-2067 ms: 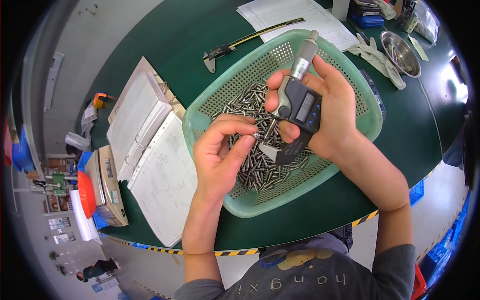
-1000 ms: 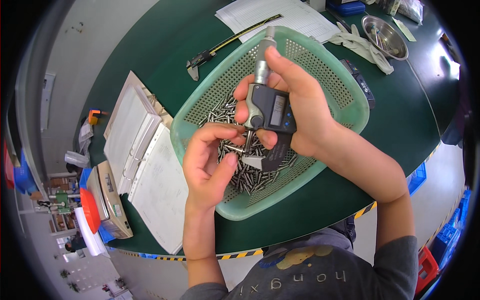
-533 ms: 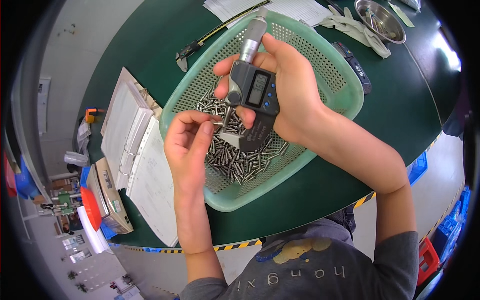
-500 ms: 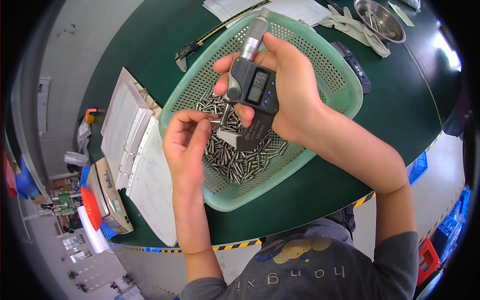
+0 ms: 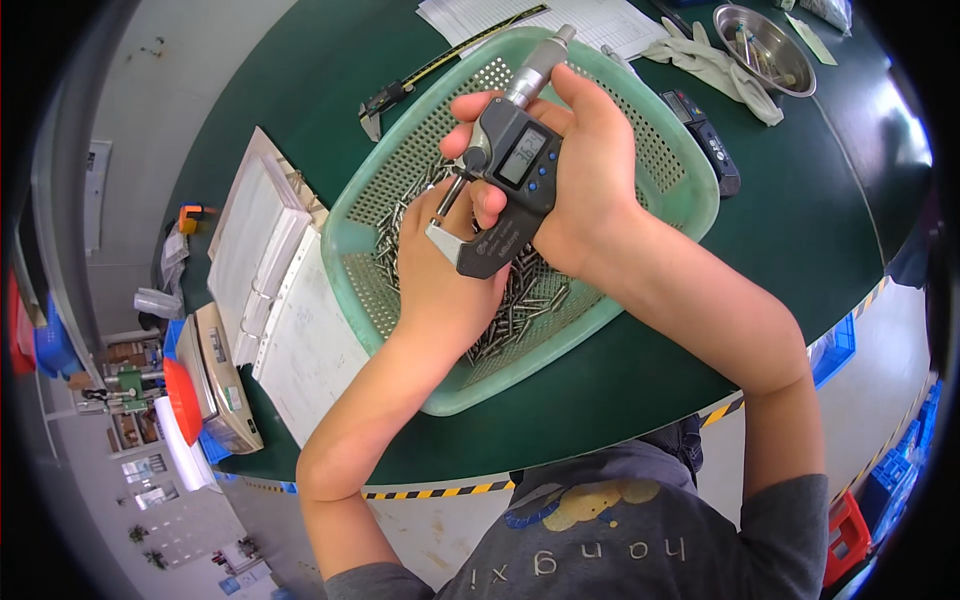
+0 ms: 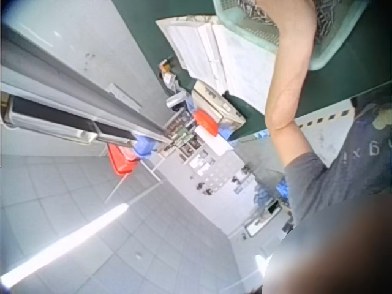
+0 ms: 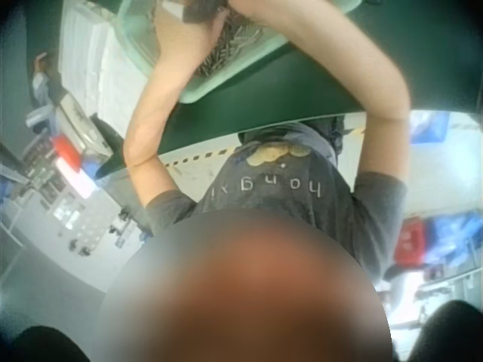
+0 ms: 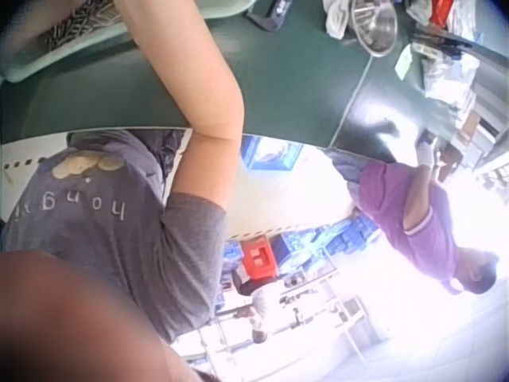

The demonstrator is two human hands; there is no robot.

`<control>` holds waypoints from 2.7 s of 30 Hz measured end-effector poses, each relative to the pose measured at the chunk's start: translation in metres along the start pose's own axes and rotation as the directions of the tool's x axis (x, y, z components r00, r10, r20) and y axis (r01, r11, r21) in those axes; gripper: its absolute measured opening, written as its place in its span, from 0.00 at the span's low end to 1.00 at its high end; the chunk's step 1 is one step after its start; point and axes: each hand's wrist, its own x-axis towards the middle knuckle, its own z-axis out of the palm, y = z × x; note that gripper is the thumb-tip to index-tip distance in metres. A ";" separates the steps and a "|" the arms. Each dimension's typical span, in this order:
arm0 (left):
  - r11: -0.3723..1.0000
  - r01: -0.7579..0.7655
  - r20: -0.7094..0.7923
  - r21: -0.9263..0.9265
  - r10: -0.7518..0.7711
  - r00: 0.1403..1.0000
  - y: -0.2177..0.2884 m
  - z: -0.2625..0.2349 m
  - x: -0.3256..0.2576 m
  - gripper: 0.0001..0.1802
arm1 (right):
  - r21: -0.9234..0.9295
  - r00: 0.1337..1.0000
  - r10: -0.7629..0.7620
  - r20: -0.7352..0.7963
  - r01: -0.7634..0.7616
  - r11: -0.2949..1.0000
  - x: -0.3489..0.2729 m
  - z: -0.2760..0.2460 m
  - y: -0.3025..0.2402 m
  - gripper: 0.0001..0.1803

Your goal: Use a digital micrometer to measure the diameter of small metal screws from a basket.

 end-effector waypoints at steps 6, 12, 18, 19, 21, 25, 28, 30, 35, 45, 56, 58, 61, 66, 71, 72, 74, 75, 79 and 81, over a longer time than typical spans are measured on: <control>0.997 -0.031 -0.014 -0.072 0.030 0.999 -0.003 -0.004 0.010 0.19 | 0.015 1.000 0.011 0.018 -0.011 1.000 0.011 0.005 -0.003 0.31; 0.845 0.249 -0.008 -0.474 -0.286 0.958 -0.017 0.019 -0.010 0.14 | -0.033 1.000 -0.010 0.023 0.011 0.999 0.014 -0.001 0.007 0.30; 0.639 0.241 -0.053 -0.731 -0.404 0.913 -0.011 0.001 -0.014 0.06 | -0.151 0.990 -0.079 0.118 0.097 0.984 0.011 -0.027 0.005 0.24; 0.577 0.204 -0.094 -0.791 -0.444 0.891 -0.011 -0.002 -0.016 0.05 | -0.187 0.990 -0.089 0.106 0.108 0.976 0.011 -0.024 0.006 0.23; 0.442 0.106 -0.122 -0.891 -0.457 0.881 -0.010 -0.004 -0.022 0.05 | -0.210 0.987 -0.066 0.147 0.097 0.973 0.010 -0.027 0.007 0.22; 0.478 -0.002 -0.173 -0.878 -0.312 0.934 -0.011 -0.005 -0.013 0.05 | -0.265 0.988 -0.095 0.122 0.124 0.956 0.009 -0.015 0.000 0.22; 0.438 0.038 -0.140 -0.898 -0.365 0.920 -0.019 -0.024 -0.023 0.08 | -0.283 0.999 -0.010 0.037 0.020 0.959 0.006 0.002 0.007 0.25; 0.420 0.106 -0.056 -0.901 -0.355 0.933 -0.025 -0.032 -0.024 0.07 | -0.239 0.999 0.022 0.045 -0.011 0.971 0.005 0.011 0.008 0.27; 0.178 0.127 0.063 -0.976 -0.327 0.943 -0.026 -0.032 -0.023 0.06 | -0.163 0.981 0.092 0.169 -0.064 0.984 0.008 0.005 0.002 0.31; 0.174 0.097 0.057 -0.980 -0.222 0.973 -0.022 -0.031 -0.030 0.06 | -0.174 0.982 0.079 0.173 -0.048 0.984 -0.001 -0.003 0.003 0.33; 0.351 0.067 0.011 -0.934 -0.159 0.987 -0.032 -0.032 -0.031 0.05 | -0.371 0.992 0.057 0.110 -0.013 0.929 0.001 0.008 0.009 0.32; 0.348 0.072 0.016 -0.935 -0.162 0.987 -0.031 -0.033 -0.030 0.05 | -0.359 0.991 0.049 0.123 -0.002 0.933 0.001 0.007 0.008 0.32; 0.342 0.086 0.032 -0.936 -0.162 0.986 -0.027 -0.034 -0.028 0.05 | -0.356 0.989 0.043 0.141 0.010 0.934 0.000 0.006 0.005 0.32; 0.300 0.078 0.039 -0.951 -0.134 0.990 -0.022 -0.032 -0.027 0.07 | -0.384 0.984 0.029 0.175 0.041 0.922 0.002 -0.001 0.003 0.33; 0.135 0.204 0.161 -0.970 -0.279 0.947 -0.024 -0.036 -0.029 0.11 | -0.351 0.987 0.060 0.151 -0.003 0.936 0.005 0.004 0.008 0.33; 0.074 0.239 0.204 -0.968 -0.320 0.925 -0.024 -0.035 -0.029 0.11 | -0.337 0.991 0.067 0.116 -0.024 0.941 0.006 0.005 0.008 0.33; -0.006 0.286 0.269 -0.958 -0.361 0.893 -0.027 -0.033 -0.033 0.09 | -0.363 0.994 0.063 0.085 -0.028 0.932 0.004 0.009 0.010 0.29; -0.014 0.292 0.275 -0.956 -0.382 0.882 -0.026 -0.034 -0.032 0.08 | -0.318 0.994 0.050 0.092 -0.018 0.948 0.004 0.012 0.008 0.31; -0.286 0.311 0.402 -0.906 -0.352 0.845 -0.009 -0.027 -0.025 0.11 | -0.369 0.992 -0.054 0.116 0.094 0.925 -0.003 0.005 0.000 0.29; -0.332 0.263 0.380 -0.906 -0.364 0.850 -0.004 -0.028 -0.024 0.10 | -0.404 0.988 -0.071 0.135 0.121 0.907 -0.001 0.000 -0.002 0.27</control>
